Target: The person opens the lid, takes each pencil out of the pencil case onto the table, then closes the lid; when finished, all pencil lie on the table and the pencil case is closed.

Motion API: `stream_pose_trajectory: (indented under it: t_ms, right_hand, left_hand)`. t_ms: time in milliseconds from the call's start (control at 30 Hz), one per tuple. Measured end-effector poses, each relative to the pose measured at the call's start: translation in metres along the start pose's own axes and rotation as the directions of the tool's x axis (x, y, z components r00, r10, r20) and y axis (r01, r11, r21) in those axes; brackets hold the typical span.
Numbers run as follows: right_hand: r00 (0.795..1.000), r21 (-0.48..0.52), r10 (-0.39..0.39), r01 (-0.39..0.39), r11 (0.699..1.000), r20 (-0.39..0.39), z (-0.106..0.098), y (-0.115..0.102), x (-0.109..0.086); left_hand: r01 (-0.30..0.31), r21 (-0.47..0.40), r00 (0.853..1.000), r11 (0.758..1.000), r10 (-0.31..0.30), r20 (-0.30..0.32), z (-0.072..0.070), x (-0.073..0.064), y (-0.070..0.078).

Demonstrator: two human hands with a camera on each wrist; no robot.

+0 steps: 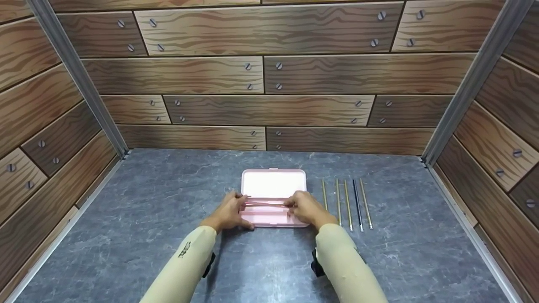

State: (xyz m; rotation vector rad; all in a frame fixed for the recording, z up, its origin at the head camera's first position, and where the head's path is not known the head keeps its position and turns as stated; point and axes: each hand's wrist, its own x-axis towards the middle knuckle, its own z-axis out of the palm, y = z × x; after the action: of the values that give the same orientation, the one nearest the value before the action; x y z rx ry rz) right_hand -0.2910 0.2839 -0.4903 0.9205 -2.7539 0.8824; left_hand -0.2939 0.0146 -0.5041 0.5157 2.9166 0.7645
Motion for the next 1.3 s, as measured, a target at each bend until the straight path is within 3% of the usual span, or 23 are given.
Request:
stream_pose_trajectory:
  t_ms: [167,433,767,1000,1300]
  right_hand:
    - [0.999,0.019,0.012,-0.011,1.000,-0.039,-0.004,0.001,-0.001]
    - [0.991,0.072,0.126,-0.122,0.990,-0.052,-0.009,0.004,-0.008]
    - [0.958,0.171,0.261,-0.239,0.956,-0.117,-0.017,0.015,-0.023]
    - [0.911,0.210,0.365,-0.325,0.922,-0.191,-0.030,0.032,-0.042]
    - [0.818,0.251,0.503,-0.443,0.860,-0.280,-0.055,0.061,-0.088]
  left_hand:
    - [0.006,-0.005,1.000,1.000,-0.006,-0.004,0.001,0.000,-0.001]
    - [0.009,-0.016,1.000,1.000,-0.009,-0.011,0.003,-0.001,0.000]
    - [0.027,0.004,0.999,1.000,-0.027,0.018,0.000,0.000,0.003]
    - [0.052,-0.003,0.998,0.999,-0.052,0.028,-0.001,0.001,0.003]
    - [0.029,-0.016,0.999,0.999,-0.028,0.025,0.000,0.000,0.003]
